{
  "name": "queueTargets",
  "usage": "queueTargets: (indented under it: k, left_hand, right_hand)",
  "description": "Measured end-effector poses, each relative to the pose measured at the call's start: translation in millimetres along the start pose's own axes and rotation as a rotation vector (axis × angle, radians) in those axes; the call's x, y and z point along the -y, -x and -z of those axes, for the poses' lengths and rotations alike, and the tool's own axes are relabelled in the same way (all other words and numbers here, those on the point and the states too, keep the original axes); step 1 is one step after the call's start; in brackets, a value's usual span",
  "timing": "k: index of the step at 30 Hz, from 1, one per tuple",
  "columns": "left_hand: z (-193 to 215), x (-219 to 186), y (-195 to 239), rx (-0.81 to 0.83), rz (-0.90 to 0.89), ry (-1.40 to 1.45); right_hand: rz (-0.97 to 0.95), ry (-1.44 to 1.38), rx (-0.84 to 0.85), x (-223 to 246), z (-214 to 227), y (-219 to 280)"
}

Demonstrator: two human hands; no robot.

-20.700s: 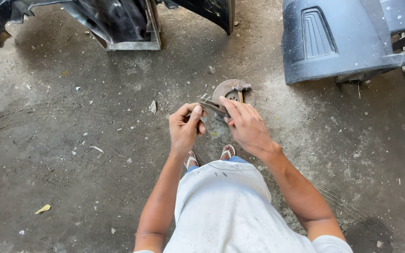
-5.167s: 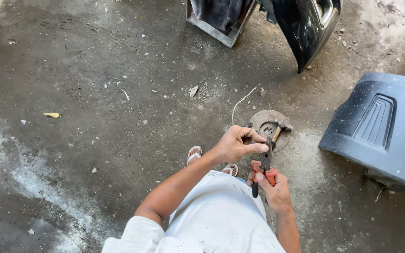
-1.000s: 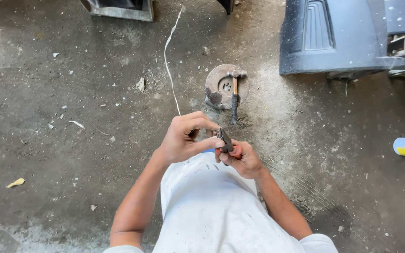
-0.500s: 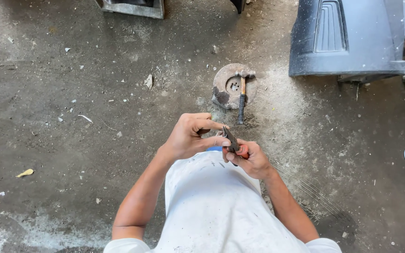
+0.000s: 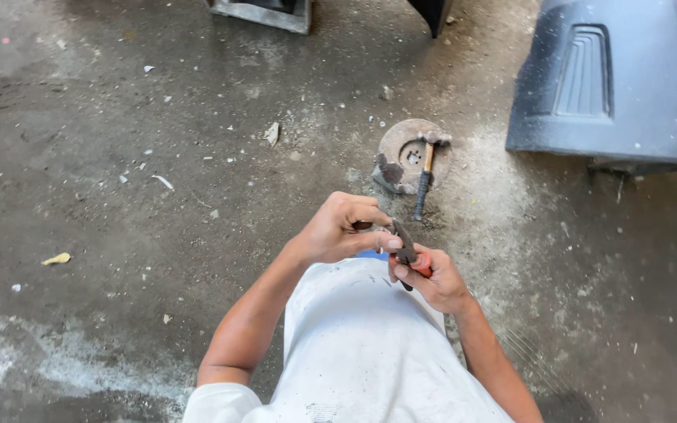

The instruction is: The person uses a hammer and pliers to work on a metal wire attached to a circular metal object on the ground. They then use pliers to bend and shape the wire. Finally, they walk over to a black car bumper and use the pliers to adjust a part of it.

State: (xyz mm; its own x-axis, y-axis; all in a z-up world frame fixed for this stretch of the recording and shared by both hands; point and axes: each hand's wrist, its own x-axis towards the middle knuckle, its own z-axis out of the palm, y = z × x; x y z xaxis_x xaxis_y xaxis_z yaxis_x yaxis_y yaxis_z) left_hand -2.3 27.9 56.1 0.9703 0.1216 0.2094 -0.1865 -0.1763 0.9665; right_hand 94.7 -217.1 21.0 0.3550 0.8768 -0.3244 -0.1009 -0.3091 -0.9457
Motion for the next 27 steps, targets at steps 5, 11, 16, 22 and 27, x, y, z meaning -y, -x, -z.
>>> queueTargets:
  k: [5,11,16,22,27]
  left_hand:
    - [-5.2,3.9,1.9,-0.017,0.082,0.145]
    - [-4.7,3.4,3.3,-0.041,0.293,0.3]
    - [-0.7,5.1,5.0,0.027,0.332,0.419]
    - [6.2,3.3,2.2,0.055,0.235,0.078]
    - [7.5,-2.5,2.6,0.1,0.203,0.066]
  right_hand:
    - [-0.011,-0.069,0.004,0.6,-3.2,-3.9]
    - [-0.027,-0.023,-0.029,-13.5,1.9,-4.1]
    - [-0.029,0.026,-0.054,-7.7,2.2,-5.2]
    - [-0.035,0.046,0.028,17.4,0.4,-7.0]
    - [0.001,0.093,0.045,16.0,-0.5,-4.5]
